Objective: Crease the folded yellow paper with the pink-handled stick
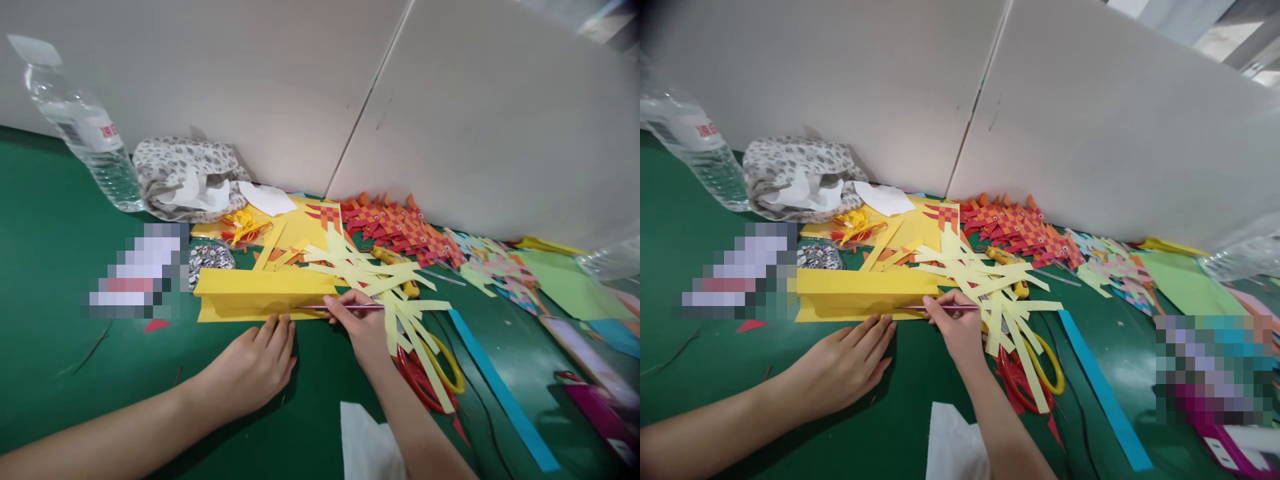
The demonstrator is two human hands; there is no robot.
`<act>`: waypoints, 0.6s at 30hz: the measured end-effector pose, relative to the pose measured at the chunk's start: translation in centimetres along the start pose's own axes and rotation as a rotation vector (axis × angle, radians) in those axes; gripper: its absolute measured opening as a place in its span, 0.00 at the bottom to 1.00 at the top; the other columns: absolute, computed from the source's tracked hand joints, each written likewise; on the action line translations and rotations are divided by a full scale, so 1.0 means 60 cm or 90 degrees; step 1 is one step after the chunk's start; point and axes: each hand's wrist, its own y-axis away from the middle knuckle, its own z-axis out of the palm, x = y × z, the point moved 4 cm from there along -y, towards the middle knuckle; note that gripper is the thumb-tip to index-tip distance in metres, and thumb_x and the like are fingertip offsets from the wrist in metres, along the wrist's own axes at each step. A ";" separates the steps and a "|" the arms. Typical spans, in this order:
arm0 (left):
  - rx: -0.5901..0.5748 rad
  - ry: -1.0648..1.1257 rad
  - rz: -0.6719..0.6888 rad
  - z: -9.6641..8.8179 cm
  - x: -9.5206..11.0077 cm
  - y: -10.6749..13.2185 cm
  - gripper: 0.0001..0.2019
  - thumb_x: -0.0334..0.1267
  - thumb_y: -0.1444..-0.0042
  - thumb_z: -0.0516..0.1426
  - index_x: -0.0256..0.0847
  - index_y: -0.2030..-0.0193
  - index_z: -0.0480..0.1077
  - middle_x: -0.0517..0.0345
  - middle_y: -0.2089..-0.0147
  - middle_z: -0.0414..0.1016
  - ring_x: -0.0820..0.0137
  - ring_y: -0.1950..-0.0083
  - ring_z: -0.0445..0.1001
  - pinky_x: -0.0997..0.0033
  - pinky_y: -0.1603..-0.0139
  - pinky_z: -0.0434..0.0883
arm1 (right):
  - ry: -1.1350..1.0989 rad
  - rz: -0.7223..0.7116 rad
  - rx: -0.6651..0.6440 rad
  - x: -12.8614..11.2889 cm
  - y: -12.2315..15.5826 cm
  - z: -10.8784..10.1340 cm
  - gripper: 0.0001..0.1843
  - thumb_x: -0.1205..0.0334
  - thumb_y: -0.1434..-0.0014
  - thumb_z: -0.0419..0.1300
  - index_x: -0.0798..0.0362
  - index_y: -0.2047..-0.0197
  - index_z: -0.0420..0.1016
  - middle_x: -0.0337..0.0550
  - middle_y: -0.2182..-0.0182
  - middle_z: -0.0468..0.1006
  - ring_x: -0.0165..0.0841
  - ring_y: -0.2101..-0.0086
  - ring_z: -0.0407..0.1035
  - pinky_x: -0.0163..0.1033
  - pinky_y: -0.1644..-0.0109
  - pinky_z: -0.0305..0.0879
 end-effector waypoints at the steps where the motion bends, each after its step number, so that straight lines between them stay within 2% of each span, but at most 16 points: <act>1: 0.002 0.001 -0.001 0.000 0.000 0.000 0.18 0.37 0.36 0.49 0.27 0.49 0.73 0.38 0.49 0.77 0.55 0.52 0.78 0.65 0.61 0.74 | 0.001 -0.001 0.007 0.000 -0.001 -0.002 0.16 0.52 0.54 0.70 0.52 0.79 0.70 0.39 0.83 0.76 0.29 0.81 0.67 0.34 0.76 0.64; 10: 0.004 -0.006 0.002 0.000 0.001 0.001 0.19 0.37 0.36 0.48 0.27 0.49 0.73 0.39 0.49 0.76 0.56 0.52 0.77 0.65 0.61 0.74 | -0.009 -0.005 0.060 -0.004 -0.008 -0.018 0.16 0.55 0.56 0.70 0.52 0.81 0.69 0.36 0.86 0.73 0.28 0.83 0.64 0.33 0.77 0.61; 18: -0.002 0.001 0.005 -0.001 0.001 0.000 0.18 0.37 0.36 0.49 0.27 0.49 0.73 0.38 0.49 0.76 0.55 0.52 0.78 0.64 0.61 0.73 | -0.018 -0.039 0.077 0.001 -0.009 -0.029 0.15 0.58 0.53 0.68 0.52 0.82 0.68 0.35 0.86 0.71 0.27 0.82 0.63 0.33 0.78 0.57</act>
